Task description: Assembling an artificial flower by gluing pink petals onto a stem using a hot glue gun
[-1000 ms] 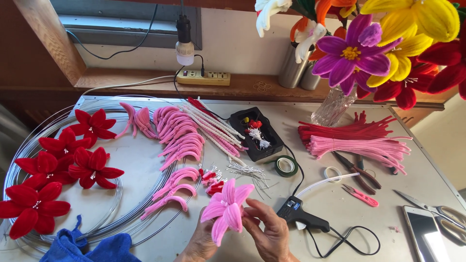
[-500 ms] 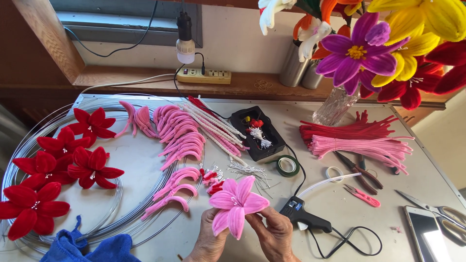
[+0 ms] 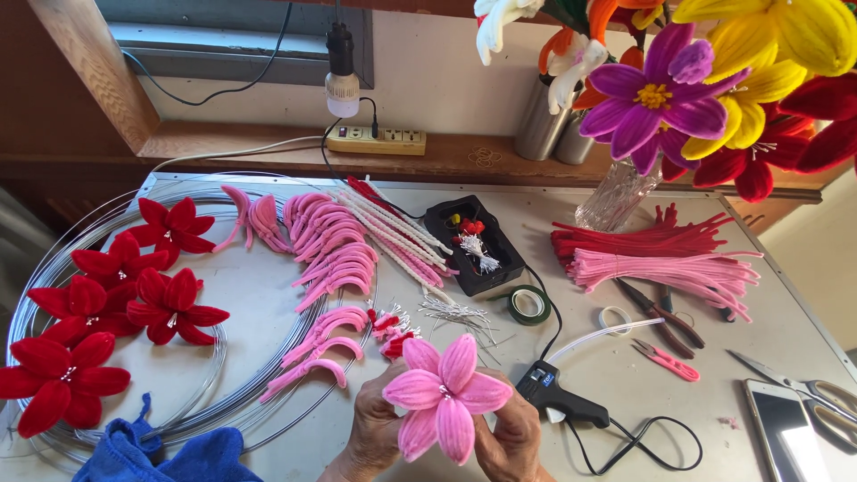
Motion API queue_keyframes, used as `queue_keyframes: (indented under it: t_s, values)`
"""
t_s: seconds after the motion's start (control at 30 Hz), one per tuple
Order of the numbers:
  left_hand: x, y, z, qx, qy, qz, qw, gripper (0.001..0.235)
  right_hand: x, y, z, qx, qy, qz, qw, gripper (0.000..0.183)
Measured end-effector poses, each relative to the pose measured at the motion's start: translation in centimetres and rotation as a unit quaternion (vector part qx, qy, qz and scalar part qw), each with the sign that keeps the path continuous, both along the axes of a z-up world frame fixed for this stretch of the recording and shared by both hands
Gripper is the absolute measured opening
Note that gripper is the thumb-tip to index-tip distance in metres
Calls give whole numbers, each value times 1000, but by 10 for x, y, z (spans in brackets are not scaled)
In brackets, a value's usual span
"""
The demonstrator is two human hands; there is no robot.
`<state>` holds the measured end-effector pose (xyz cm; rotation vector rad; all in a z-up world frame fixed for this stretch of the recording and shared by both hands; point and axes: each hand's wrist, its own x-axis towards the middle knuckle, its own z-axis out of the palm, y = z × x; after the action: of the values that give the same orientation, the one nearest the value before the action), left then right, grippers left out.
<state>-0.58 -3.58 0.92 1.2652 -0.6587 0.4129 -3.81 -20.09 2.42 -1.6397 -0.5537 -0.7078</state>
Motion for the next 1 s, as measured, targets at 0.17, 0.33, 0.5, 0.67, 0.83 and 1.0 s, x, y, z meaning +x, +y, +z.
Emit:
queue_keyframes:
  t_s: [0.17, 0.33, 0.5, 0.67, 0.83, 1.0]
  values:
    - [1, 2, 3, 20, -15, 13, 1000, 28, -4, 2, -1, -20, 22, -30, 999, 14]
    - [3, 3, 0, -3, 42, -45, 998, 18, -6, 2, 1, -30, 38, -29, 998, 18]
    - [3, 3, 0, 26, -1, -10, 1000, 19, -6, 2, -5, -56, 41, -63, 996, 15]
    - [-1, 3, 7, 48, -13, 12, 999, 23, -10, 6, -4, -64, 29, -80, 994, 15]
    - [-5, 3, 27, 67, -61, 44, 995, 20, -13, 15, 19, -26, 34, -64, 997, 17]
    - [-7, 2, 34, 68, -69, 44, 994, 16, -15, 12, 17, -56, 36, -74, 995, 18]
